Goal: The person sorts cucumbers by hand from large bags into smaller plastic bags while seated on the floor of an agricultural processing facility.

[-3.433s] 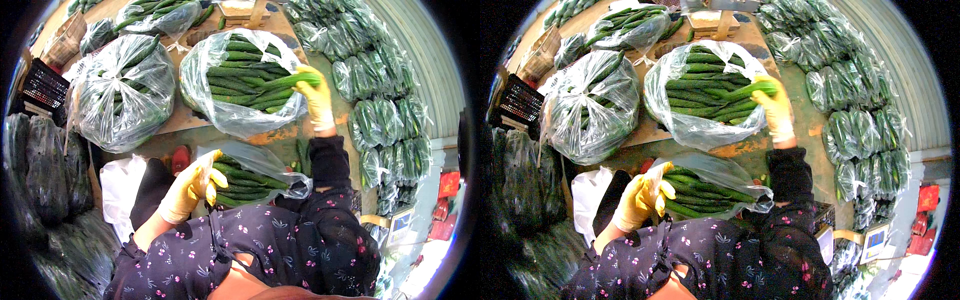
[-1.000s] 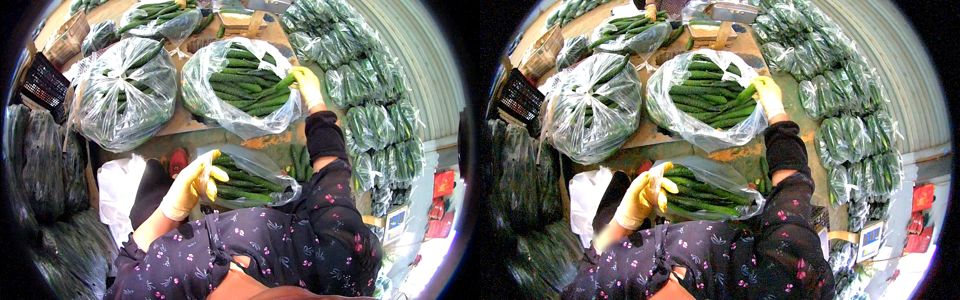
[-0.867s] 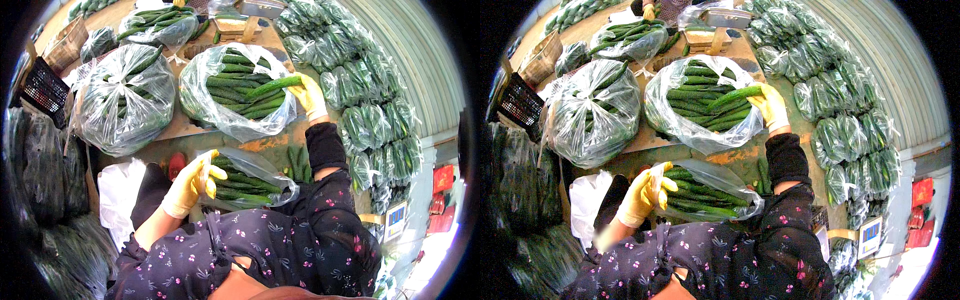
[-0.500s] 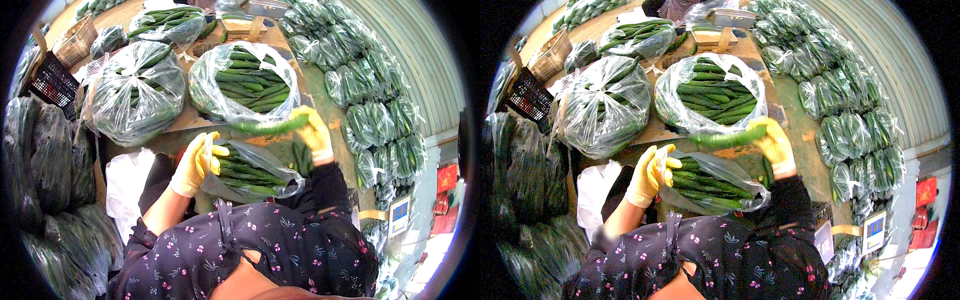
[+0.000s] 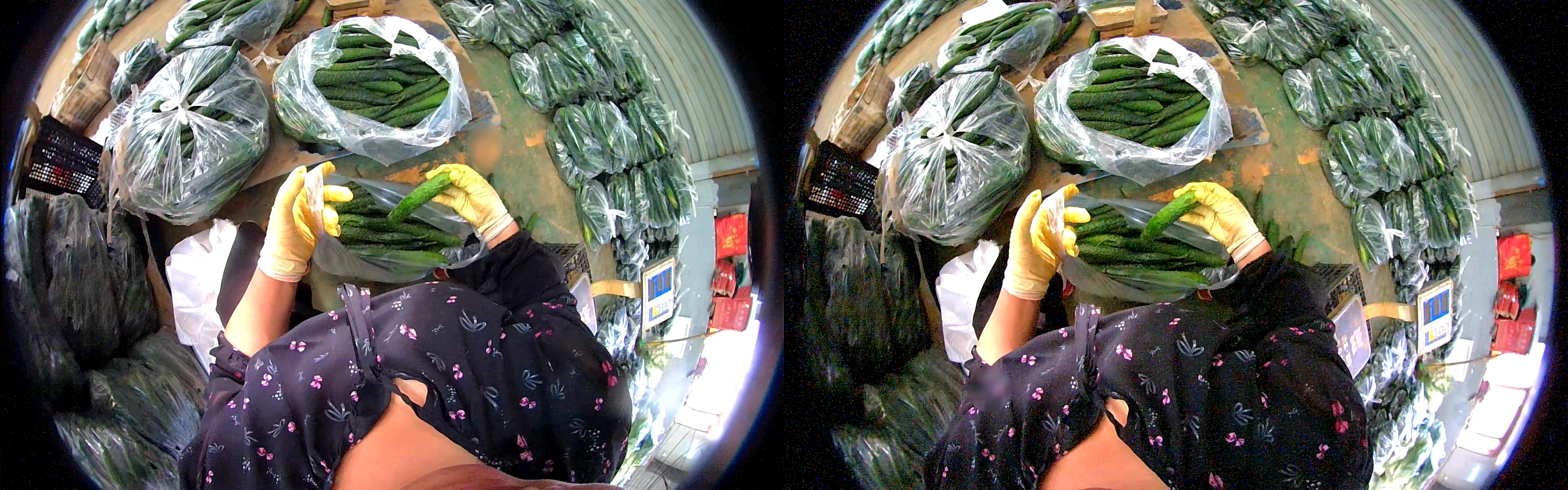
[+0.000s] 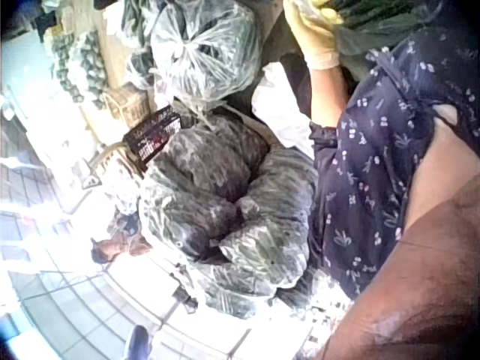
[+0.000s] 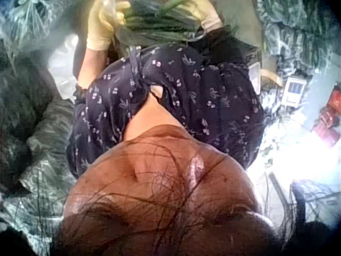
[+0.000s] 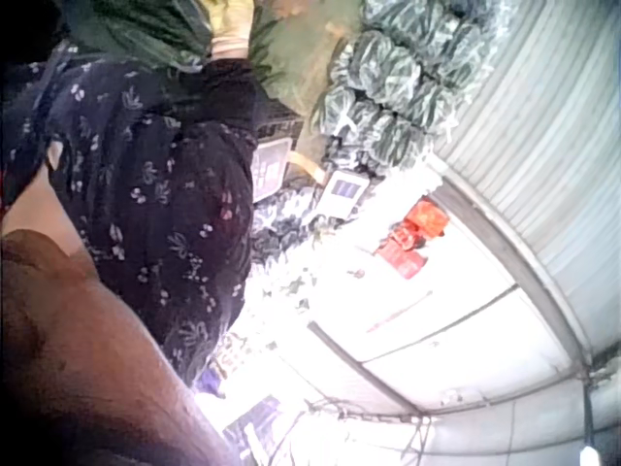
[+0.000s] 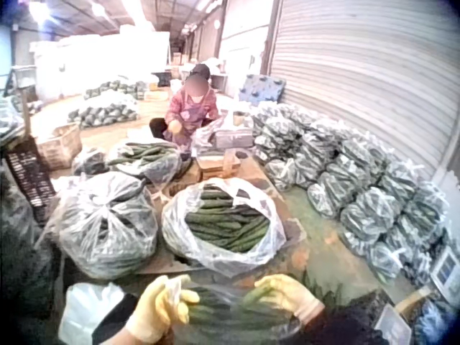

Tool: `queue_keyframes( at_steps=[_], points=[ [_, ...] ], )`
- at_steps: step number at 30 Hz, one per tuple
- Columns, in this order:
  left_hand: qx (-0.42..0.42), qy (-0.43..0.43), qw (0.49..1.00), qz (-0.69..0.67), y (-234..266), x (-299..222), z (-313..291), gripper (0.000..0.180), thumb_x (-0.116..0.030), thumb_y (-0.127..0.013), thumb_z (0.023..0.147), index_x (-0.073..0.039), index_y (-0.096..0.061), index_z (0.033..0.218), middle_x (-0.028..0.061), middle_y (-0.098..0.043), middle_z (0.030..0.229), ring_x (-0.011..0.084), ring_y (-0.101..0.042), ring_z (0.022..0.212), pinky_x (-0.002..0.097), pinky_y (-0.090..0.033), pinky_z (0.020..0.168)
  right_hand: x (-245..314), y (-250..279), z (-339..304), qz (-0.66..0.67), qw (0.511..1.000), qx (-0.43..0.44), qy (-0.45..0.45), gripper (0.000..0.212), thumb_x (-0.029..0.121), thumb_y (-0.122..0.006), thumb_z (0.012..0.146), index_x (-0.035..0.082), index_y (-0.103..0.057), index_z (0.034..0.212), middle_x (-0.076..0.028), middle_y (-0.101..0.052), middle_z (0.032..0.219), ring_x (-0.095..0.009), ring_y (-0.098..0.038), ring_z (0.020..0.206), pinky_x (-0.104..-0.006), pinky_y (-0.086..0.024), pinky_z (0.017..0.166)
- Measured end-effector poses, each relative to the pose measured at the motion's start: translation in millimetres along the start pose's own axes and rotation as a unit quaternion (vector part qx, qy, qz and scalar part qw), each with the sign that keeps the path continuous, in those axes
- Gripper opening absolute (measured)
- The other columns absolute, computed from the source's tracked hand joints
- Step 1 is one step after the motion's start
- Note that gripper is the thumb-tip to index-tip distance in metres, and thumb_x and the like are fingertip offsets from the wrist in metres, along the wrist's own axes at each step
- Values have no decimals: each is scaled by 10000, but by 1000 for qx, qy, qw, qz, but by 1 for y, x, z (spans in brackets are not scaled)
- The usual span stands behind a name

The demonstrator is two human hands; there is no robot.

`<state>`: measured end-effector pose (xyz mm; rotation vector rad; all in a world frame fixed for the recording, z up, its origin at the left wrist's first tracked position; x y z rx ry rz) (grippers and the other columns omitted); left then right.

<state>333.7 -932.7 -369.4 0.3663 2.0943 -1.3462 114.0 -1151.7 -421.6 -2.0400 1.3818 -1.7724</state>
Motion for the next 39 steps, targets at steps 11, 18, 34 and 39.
queue_keyframes(
  at_steps=[11, 18, 34, 39],
  points=[
    [5, 23, 999, 31, -8, 0, -3, 737, -598, -488, 883, 6, -471, 1306, 167, -666, 906, 173, -599, 552, 278, -509, 494, 13, 69, 18, -333, 922, -131, -148, 216, 49, -636, 847, 29, -648, 1062, -79, -679, 940, -182, -657, 813, -313, -568, 666],
    [-15, 13, 1000, 14, -2, -7, -8, 648, -537, -487, 926, -5, -493, 1297, 186, -671, 936, 173, -607, 565, 272, -511, 525, 25, -53, 48, -445, 869, 102, -190, 219, 187, -599, 900, 17, -679, 1013, -74, -715, 920, -152, -676, 746, -280, -561, 677],
    [21, 23, 999, 32, -2, 2, -7, 736, -566, -460, 924, 53, -444, 1323, 152, -678, 935, 131, -590, 585, 256, -503, 493, -160, 10, -10, -765, 615, 35, -188, 361, 358, -647, 742, 39, -683, 906, -197, -680, 929, -363, -642, 935, -427, -509, 842],
    [-2, 2, 999, 42, -2, 0, -10, 691, -541, -473, 925, 52, -496, 1281, 155, -688, 899, 144, -594, 575, 268, -507, 486, -141, 17, -16, -266, 923, -162, -225, 84, 72, -667, 827, 9, -644, 878, -85, -674, 788, -158, -652, 664, -299, -563, 587]
  ],
)
Point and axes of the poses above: each hand's wrist, its own z-axis towards the middle knuckle, its own y-axis out of the back of the hand, x = y × z, the point moved 5 cm from there along z, towards the middle knuckle
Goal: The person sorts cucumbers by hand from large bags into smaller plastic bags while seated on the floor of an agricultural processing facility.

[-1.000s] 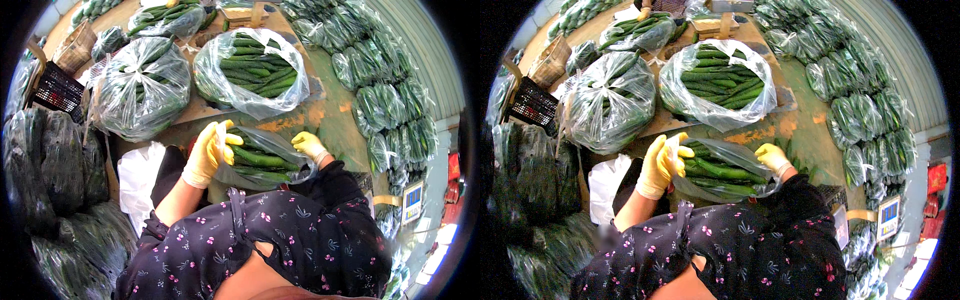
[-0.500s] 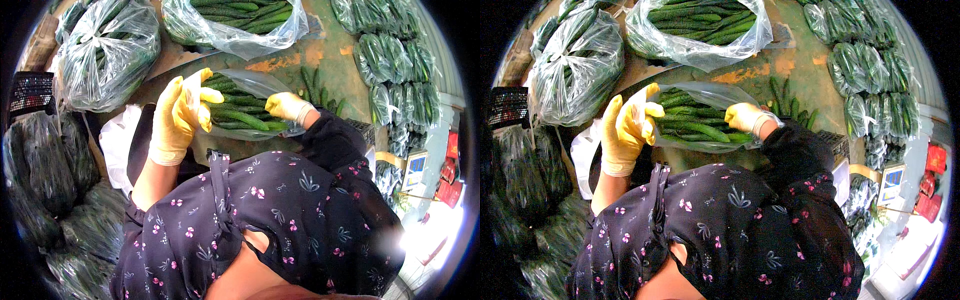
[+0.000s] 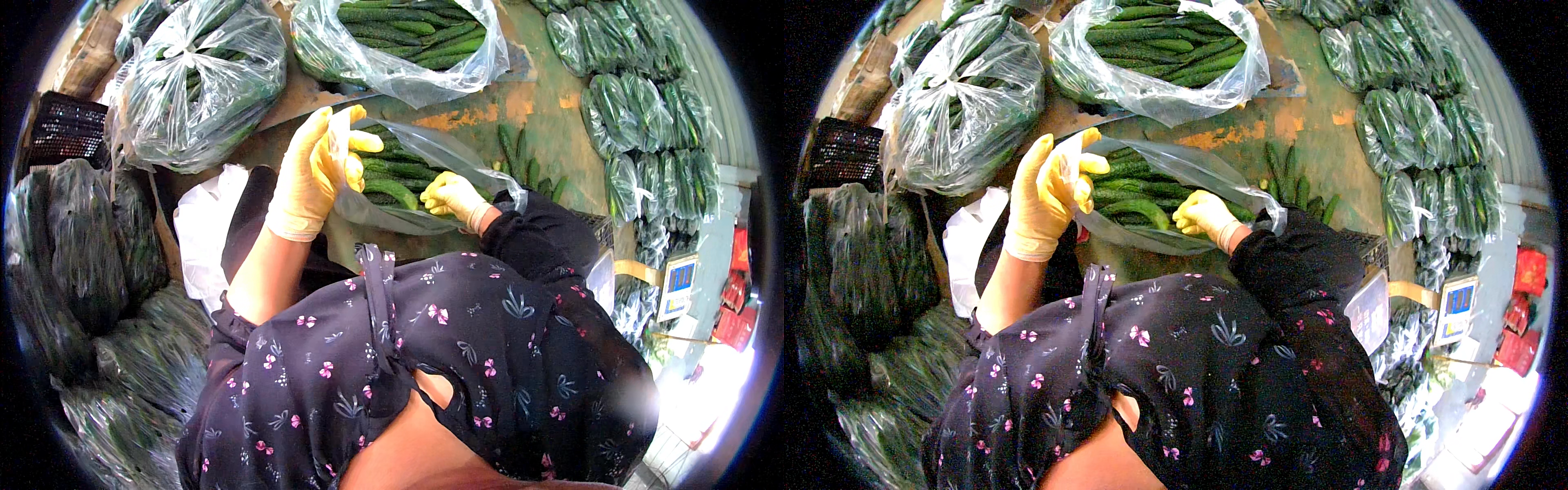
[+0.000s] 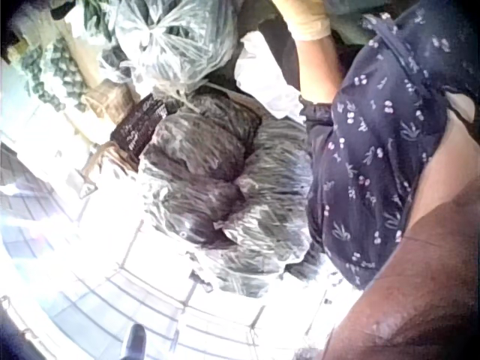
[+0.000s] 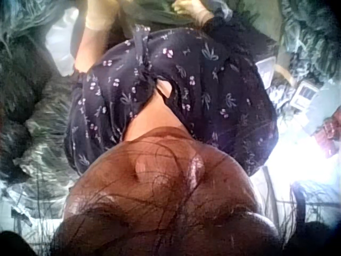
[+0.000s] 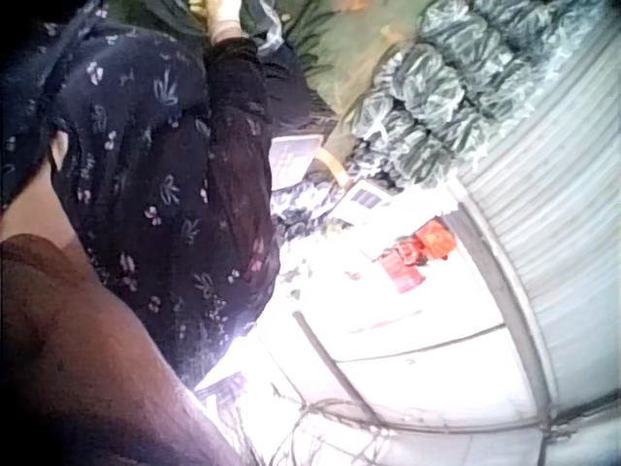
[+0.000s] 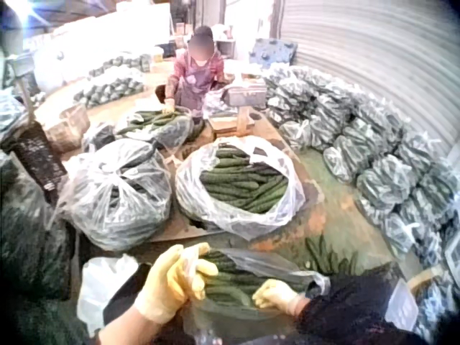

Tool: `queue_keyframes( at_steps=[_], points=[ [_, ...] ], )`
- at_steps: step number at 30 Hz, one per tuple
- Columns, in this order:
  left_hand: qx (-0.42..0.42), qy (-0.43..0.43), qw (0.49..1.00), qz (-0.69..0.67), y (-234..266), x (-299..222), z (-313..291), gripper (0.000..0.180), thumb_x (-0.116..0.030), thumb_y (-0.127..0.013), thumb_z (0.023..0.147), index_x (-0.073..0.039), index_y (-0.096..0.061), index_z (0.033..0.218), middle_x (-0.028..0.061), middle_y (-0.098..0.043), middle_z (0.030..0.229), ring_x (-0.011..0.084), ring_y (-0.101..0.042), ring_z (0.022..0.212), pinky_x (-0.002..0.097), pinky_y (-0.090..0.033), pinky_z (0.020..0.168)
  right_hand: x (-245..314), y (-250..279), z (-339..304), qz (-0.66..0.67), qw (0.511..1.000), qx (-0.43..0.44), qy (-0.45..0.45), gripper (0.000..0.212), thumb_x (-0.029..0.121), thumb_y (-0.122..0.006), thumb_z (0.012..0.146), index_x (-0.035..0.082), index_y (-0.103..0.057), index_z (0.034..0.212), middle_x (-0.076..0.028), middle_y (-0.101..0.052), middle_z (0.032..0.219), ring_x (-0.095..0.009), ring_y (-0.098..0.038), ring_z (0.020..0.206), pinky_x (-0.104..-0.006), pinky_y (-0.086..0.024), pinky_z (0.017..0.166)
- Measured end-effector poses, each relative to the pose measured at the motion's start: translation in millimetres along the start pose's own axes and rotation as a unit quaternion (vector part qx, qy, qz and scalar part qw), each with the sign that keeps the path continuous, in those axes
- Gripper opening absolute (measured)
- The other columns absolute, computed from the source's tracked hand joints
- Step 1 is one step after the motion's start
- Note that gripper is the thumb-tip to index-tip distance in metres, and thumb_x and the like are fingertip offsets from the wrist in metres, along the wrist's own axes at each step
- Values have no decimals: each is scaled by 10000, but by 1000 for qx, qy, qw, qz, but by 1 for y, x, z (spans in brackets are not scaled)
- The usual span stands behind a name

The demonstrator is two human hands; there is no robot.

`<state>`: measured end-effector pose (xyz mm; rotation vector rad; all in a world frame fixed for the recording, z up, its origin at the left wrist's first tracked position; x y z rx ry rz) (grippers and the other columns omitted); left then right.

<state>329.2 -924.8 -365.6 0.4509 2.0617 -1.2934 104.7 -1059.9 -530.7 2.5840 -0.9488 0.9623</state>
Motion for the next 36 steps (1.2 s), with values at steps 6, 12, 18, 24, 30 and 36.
queue_keyframes(
  at_steps=[6, 12, 18, 24, 30, 36],
  points=[
    [28, -3, 999, -20, 1, 3, 0, 687, -530, -495, 918, 48, -486, 1289, 154, -692, 895, 149, -601, 570, 266, -498, 497, -10, -24, 18, -363, 932, 6, 12, 588, 537, -643, 790, -1, -652, 1028, -154, -698, 861, -270, -676, 733, -373, -540, 723],
    [31, 8, 999, -33, -1, 5, 2, 590, -520, -562, 895, -20, -540, 1206, 171, -677, 898, 162, -583, 533, 279, -475, 510, -52, -36, 56, -465, 885, -14, 20, 559, 432, -710, 699, 27, -642, 1078, -219, -679, 1012, -354, -646, 943, -387, -504, 827],
    [30, -8, 999, -31, 5, 2, 0, 532, -480, -557, 916, -27, -551, 1196, 160, -683, 897, 161, -590, 540, 297, -483, 514, 55, 7, -43, -200, 913, -123, 334, 496, 113, -769, 729, 48, -586, 1185, -102, -641, 1144, -196, -601, 1047, -295, -464, 923],
    [16, -14, 1000, -20, 2, 3, 4, 558, -472, -547, 917, -5, -558, 1221, 146, -696, 892, 151, -596, 546, 278, -484, 501, 120, 4, -135, -105, 905, -25, 410, 477, -57, -683, 809, 34, -542, 1255, -69, -589, 1258, -151, -568, 1102, -286, -439, 972],
    [2, -23, 1000, 2, 2, 0, 4, 621, -495, -565, 889, 18, -550, 1238, 138, -694, 873, 142, -566, 526, 265, -471, 489, 115, 14, -136, 88, 925, -2, 370, 429, -24, -671, 837, 33, -554, 1245, -70, -627, 1170, -149, -606, 947, -283, -503, 871],
    [4, -18, 1000, 1, 4, 1, 5, 560, -483, -575, 895, -22, -562, 1211, 150, -687, 886, 148, -571, 534, 280, -467, 498, 112, 7, -135, 152, 934, 34, 321, 359, -20, -576, 878, 28, -546, 1233, -105, -634, 1105, -165, -626, 801, -269, -536, 661]
  ],
)
Point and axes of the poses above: each hand's wrist, its own z-axis towards the middle knuckle, its own y-axis out of the back of the hand, x = y × z, the point moved 5 cm from there along z, towards the middle knuckle
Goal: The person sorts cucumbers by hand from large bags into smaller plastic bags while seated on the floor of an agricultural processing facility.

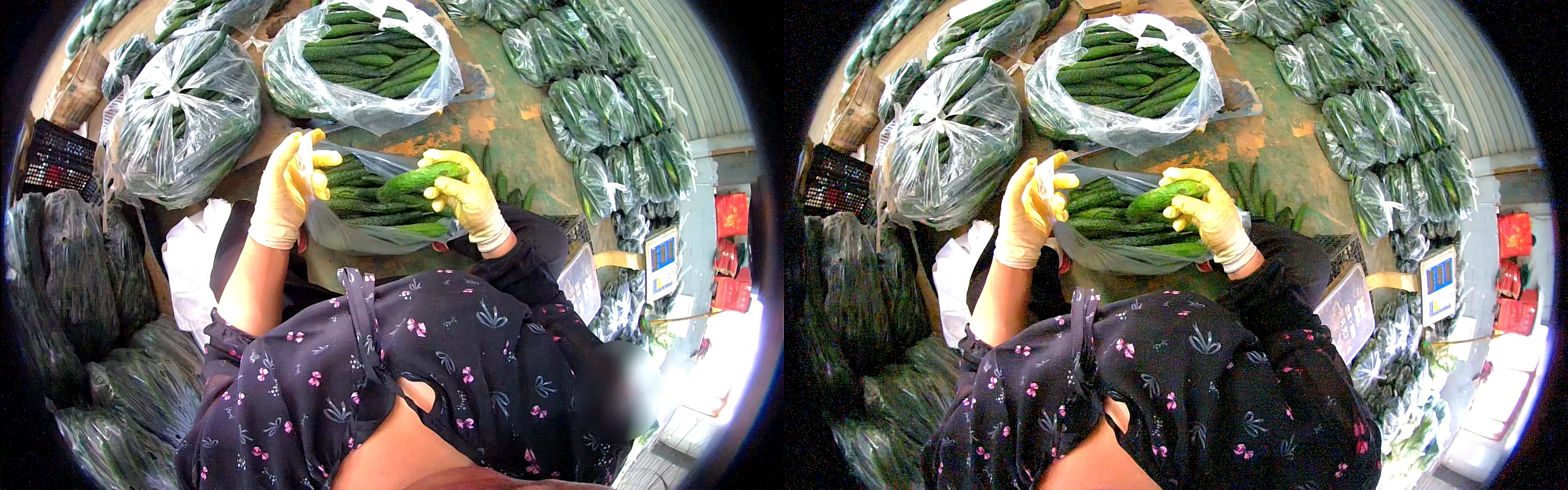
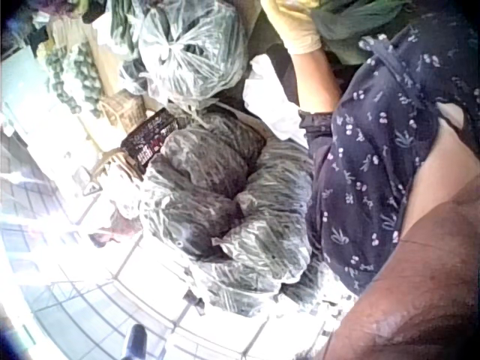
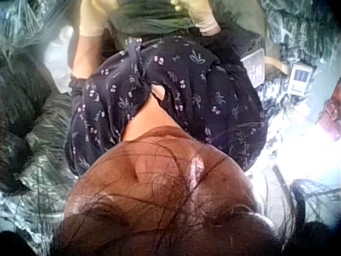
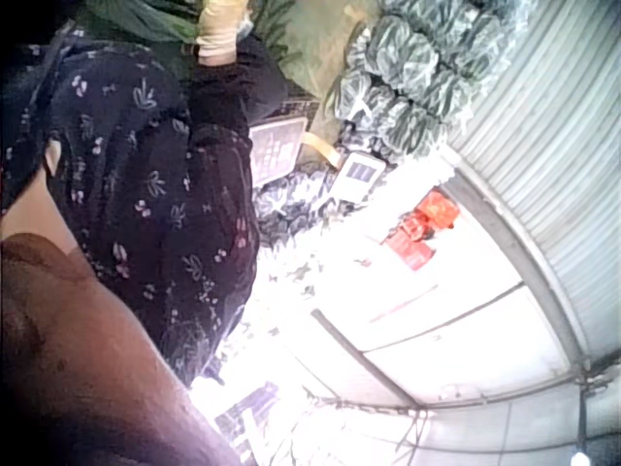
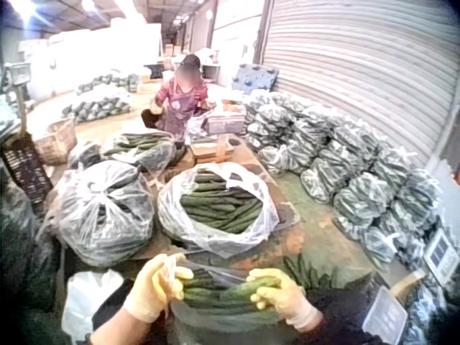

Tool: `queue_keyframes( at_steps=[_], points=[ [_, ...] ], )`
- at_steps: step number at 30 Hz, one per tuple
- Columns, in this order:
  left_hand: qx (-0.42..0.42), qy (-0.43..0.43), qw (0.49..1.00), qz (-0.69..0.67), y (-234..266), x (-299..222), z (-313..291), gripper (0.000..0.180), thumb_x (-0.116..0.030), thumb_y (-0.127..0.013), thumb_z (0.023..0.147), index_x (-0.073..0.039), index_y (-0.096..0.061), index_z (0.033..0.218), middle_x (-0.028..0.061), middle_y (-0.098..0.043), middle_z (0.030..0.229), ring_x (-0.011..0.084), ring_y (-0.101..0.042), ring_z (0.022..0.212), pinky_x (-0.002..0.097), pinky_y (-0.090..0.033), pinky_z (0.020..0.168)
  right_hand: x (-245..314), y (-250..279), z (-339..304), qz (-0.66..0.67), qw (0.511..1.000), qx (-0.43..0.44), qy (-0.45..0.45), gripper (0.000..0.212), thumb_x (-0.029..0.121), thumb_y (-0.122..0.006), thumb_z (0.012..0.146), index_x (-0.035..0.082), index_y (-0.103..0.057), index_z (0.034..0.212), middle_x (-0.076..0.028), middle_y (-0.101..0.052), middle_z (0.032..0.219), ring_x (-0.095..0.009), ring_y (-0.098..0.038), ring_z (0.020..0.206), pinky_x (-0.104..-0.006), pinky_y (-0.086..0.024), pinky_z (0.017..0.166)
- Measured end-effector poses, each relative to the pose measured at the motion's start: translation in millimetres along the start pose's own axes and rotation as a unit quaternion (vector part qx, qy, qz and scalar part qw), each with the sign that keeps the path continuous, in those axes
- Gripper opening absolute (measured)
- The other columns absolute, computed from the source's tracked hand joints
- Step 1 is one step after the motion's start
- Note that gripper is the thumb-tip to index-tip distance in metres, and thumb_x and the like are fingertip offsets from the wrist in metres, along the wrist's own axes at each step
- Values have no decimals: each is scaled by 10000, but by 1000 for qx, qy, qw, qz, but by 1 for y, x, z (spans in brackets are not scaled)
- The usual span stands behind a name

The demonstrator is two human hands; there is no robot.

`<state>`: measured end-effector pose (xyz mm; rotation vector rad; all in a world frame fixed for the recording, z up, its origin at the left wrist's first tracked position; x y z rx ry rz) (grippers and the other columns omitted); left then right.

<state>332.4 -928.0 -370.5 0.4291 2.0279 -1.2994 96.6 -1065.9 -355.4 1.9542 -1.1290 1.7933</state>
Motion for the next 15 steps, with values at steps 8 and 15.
queue_keyframes(
  at_steps=[8, 15],
  points=[
    [9, 2, 1000, 30, -7, 4, -2, 587, -471, -543, 916, -33, -515, 1306, 135, -687, 933, 147, -584, 562, 266, -476, 517, 2, -21, 22, 100, 994, 20, 39, 191, 61, -533, 900, 7, -571, 1079, -125, -662, 967, -121, -555, 559, -226, -445, 466],
    [14, 12, 1000, 16, -6, 4, 2, 591, -480, -542, 919, -33, -486, 1300, 131, -681, 937, 161, -589, 586, 277, -488, 538, 5, -55, 48, 99, 993, 54, -38, 335, 308, -488, 969, 26, -628, 856, -96, -665, 766, -79, -472, 458, -194, -328, 374]
  ],
)
Point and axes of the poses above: each hand's wrist, its own z-axis towards the middle knuckle, its own y-axis out of the back of the hand, x = y × z, the point moved 5 cm from there along z, towards the middle knuckle
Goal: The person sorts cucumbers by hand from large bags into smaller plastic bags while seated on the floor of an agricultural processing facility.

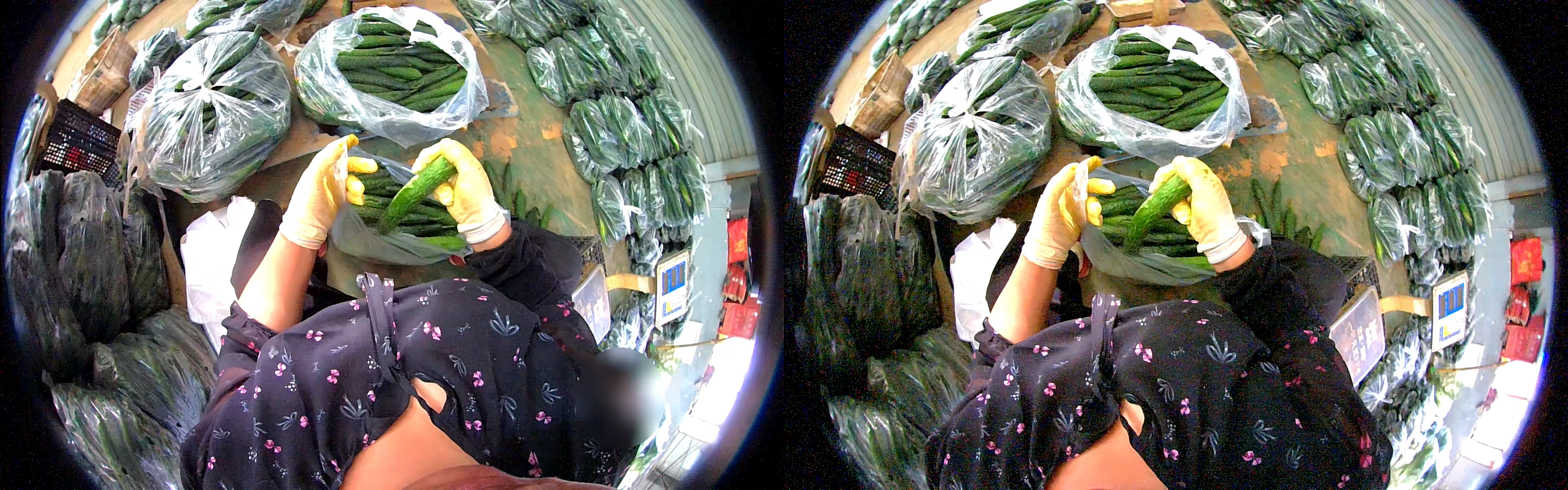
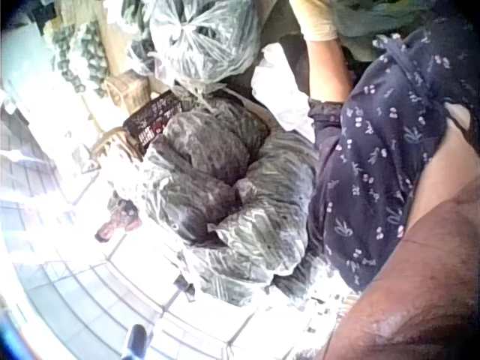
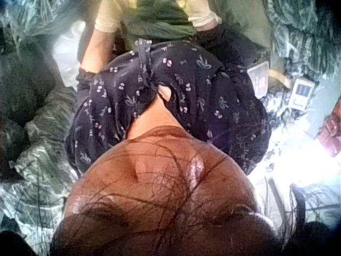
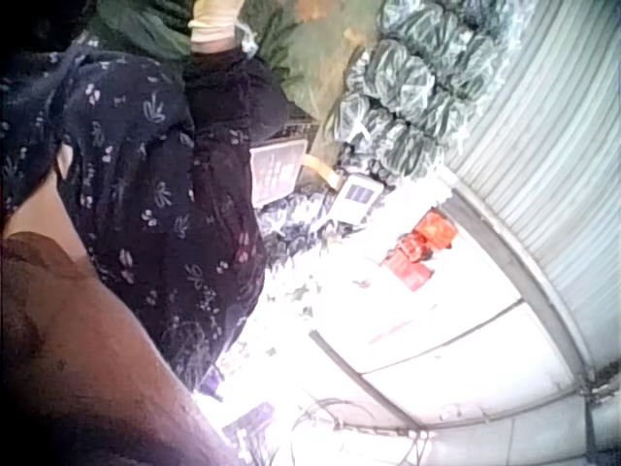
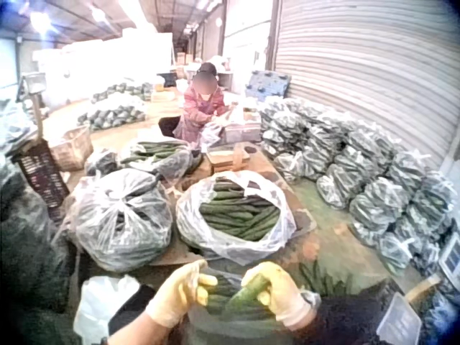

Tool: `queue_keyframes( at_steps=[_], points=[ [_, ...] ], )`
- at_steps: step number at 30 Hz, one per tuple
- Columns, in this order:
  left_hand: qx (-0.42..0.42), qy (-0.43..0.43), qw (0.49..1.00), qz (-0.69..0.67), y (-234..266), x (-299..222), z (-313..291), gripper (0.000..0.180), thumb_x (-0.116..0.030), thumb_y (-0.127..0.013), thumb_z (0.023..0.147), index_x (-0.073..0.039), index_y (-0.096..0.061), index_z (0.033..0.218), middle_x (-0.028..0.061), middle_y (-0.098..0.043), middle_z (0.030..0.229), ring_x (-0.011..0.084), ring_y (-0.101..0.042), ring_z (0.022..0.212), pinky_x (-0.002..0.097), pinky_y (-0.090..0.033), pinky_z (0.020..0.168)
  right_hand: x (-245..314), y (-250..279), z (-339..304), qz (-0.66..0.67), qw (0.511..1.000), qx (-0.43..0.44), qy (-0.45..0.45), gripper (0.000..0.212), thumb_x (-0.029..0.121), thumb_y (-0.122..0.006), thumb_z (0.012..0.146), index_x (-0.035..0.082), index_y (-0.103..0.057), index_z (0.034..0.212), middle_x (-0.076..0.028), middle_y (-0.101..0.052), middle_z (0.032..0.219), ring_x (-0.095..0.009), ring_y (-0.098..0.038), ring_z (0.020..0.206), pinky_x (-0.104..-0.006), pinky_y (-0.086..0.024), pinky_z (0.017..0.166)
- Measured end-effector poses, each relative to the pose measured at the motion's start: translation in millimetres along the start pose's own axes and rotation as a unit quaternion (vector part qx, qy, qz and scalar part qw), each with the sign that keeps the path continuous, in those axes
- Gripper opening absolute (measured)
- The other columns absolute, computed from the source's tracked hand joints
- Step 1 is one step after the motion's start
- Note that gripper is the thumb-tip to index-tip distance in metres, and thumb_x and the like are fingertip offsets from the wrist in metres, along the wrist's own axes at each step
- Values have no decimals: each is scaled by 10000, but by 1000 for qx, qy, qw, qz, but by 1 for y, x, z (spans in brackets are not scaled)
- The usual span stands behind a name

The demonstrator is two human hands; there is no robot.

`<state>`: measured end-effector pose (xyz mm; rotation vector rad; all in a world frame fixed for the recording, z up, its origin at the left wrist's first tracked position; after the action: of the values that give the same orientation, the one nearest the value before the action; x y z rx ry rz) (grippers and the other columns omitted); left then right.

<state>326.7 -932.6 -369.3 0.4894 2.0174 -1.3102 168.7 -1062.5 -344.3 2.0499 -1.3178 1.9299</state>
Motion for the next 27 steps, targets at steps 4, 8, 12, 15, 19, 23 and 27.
queue_keyframes(
  at_steps=[4, 8, 12, 15, 19, 23, 27],
  points=[
    [14, -7, 1000, -19, 5, 1, 1, 568, -463, -528, 931, -27, -497, 1295, 146, -689, 933, 172, -605, 580, 282, -503, 530, 1, -12, 3, -22, 1000, -15, 15, 629, 575, -361, 989, 35, -644, 833, -98, -664, 739, -97, -457, 431, -203, -309, 362],
    [15, -5, 1000, -23, 5, 2, 1, 555, -456, -521, 937, -26, -510, 1287, 154, -691, 929, 174, -610, 573, 284, -509, 529, -2, -11, 5, -38, 999, 9, 21, 691, 627, -310, 976, 36, -646, 857, -98, -667, 744, -100, -489, 459, -202, -322, 370],
    [14, -6, 1000, -22, 4, 0, 1, 553, -456, -520, 938, -26, -512, 1285, 158, -691, 929, 181, -610, 571, 285, -509, 529, -6, -6, 8, -24, 999, 14, 26, 620, 583, -365, 983, 35, -642, 900, -100, -672, 789, -107, -525, 505, -207, -358, 394],
    [19, 0, 999, -43, 5, 2, 0, 559, -456, -521, 936, -23, -506, 1289, 161, -690, 933, 189, -612, 572, 286, -510, 532, -12, 4, 5, -13, 998, 50, 28, 461, 467, -467, 985, 33, -624, 979, -115, -670, 908, -127, -557, 567, -233, -415, 441],
    [20, 7, 999, -36, 8, 4, 1, 585, -461, -520, 934, -9, -489, 1305, 153, -683, 959, 189, -606, 571, 292, -506, 535, -34, 34, -15, -15, 994, 74, -74, 322, 173, -574, 938, 2, -526, 1207, -132, -622, 1137, -160, -641, 779, -293, -561, 680],
    [9, 11, 1000, 11, 1, 0, -1, 696, -463, -573, 900, 0, -398, 1389, 150, -676, 1041, 153, -588, 587, 273, -492, 544, -38, 45, -26, 5, 995, 67, -69, 338, 115, -544, 935, -29, -497, 1238, -165, -597, 1186, -188, -653, 853, -337, -571, 777],
    [43, 35, 954, 296, -12, 6, -10, 825, -356, -661, 850, 38, -273, 1462, 171, -563, 1272, 154, -558, 875, 264, -456, 741, -10, 11, -31, -12, 992, 116, -50, 375, 117, -540, 915, -43, -487, 1250, -186, -579, 1225, -210, -656, 856, -352, -569, 786]
  ],
)
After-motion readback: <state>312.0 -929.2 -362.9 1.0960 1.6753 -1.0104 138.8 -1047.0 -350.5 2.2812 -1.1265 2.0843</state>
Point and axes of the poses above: each hand's wrist, its own z-axis towards the middle knuckle, its own y-axis out of the back of the hand, x = y × z, the point moved 5 cm from there along z, towards the middle knuckle
